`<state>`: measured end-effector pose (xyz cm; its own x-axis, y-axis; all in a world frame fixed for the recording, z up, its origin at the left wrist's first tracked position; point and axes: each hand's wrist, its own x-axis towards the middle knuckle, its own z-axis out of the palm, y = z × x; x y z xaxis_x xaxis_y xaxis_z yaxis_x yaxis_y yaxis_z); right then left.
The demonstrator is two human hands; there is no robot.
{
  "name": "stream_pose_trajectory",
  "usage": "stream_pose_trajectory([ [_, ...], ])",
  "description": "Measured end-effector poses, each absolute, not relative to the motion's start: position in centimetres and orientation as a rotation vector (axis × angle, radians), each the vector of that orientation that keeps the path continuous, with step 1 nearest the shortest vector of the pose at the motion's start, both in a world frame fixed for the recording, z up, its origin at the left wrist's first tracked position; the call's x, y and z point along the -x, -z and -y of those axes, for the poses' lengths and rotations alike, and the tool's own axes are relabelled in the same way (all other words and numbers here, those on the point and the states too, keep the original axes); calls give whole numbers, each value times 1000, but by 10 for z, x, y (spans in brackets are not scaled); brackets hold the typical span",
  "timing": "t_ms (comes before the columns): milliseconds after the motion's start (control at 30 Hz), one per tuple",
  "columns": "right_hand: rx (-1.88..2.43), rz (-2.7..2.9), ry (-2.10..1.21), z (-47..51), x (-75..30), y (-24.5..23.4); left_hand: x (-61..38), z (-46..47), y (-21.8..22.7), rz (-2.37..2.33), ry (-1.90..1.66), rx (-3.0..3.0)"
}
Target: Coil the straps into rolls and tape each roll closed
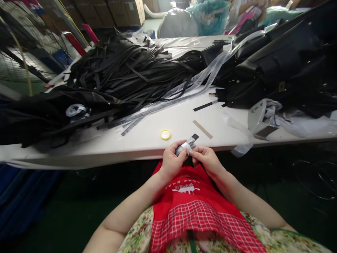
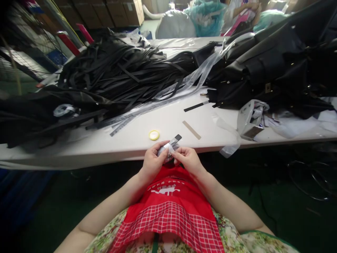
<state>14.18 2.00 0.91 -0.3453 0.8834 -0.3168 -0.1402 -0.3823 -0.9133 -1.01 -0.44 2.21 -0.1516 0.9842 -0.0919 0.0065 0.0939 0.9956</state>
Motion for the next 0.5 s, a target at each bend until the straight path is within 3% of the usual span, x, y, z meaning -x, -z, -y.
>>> stream_pose_trajectory([
  [167, 1163, 1124, -1862, -22, -133, -13, 15, 4, -19, -1466, -1283, -1127],
  [333, 1063, 1203, -1816, -22, -121, -21, 16, 17, -32, -1622, -1520, -1563],
  [500, 1015, 1232, -1835, -34, -123, 13, 10, 24, -28, -1536, -1804, -1978],
])
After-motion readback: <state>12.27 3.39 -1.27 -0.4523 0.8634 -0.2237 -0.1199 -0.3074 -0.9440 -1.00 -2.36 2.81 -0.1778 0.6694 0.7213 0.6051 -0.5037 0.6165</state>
